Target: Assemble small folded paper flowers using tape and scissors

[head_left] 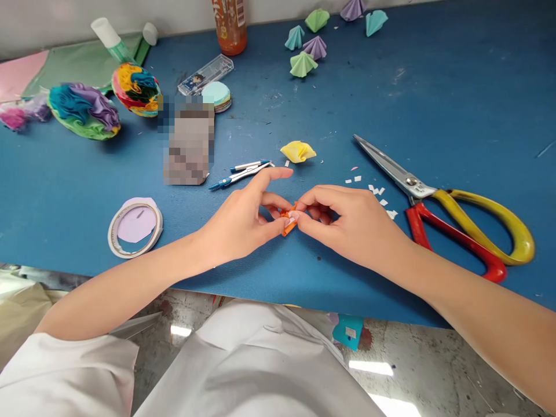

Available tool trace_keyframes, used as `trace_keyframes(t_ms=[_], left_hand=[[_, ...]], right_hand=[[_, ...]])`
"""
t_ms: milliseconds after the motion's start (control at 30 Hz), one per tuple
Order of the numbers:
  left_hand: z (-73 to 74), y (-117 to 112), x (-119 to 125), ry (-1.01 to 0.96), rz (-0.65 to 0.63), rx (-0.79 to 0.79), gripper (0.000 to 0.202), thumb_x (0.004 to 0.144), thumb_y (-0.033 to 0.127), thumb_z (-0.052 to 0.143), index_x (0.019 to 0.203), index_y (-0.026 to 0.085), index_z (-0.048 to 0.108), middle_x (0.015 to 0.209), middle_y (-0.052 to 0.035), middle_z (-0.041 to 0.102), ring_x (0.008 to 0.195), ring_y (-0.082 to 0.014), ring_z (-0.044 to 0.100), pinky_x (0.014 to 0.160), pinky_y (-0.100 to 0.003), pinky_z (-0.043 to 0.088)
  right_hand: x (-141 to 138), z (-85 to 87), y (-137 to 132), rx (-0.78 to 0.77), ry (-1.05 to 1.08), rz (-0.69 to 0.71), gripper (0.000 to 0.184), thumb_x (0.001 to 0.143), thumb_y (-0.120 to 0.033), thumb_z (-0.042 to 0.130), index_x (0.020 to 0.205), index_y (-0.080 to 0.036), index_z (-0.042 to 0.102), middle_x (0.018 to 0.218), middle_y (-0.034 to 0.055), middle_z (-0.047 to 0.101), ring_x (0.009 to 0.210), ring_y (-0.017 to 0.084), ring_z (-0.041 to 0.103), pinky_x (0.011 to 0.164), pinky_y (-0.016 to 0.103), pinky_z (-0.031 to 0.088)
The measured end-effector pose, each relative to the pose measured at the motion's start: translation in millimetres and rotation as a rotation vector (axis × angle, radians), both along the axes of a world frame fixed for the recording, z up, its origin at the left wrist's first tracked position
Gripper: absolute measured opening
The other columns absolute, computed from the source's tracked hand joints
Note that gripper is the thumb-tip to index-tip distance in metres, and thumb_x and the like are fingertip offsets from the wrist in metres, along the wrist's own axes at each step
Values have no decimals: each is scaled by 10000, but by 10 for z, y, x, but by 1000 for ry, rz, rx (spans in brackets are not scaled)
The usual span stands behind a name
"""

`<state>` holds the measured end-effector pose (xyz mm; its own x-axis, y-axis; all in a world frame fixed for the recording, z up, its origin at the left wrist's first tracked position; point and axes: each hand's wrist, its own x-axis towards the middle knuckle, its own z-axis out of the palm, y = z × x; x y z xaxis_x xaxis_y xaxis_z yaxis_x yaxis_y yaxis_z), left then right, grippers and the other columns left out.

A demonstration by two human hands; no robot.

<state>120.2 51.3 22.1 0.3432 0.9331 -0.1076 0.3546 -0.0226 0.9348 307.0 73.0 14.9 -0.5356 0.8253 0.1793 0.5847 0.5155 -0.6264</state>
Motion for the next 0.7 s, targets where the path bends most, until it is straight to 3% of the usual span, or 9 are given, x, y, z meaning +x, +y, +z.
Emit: trace_keyframes(t_ms=[333, 700], left_hand=[[-2, 6, -15, -35, 18, -1, 539, 791, 248, 669, 1265, 210, 415, 861, -6, 695, 771, -107, 666, 553, -161, 516], [17, -2, -32, -70, -1, -37, 550, 782, 245, 670, 1268, 212, 416, 867, -6, 691, 744, -99, 649, 536, -170, 497]], right_hand=[[0, 16, 4, -80, 59, 56, 108, 820, -257, 552, 739, -198, 593, 672, -13, 587, 556, 92, 498, 534, 236, 397], [21, 24, 58, -375, 131, 110, 162, 846, -312, 515, 743, -194, 552, 635, -30, 544, 552, 88, 438, 513, 227, 352]])
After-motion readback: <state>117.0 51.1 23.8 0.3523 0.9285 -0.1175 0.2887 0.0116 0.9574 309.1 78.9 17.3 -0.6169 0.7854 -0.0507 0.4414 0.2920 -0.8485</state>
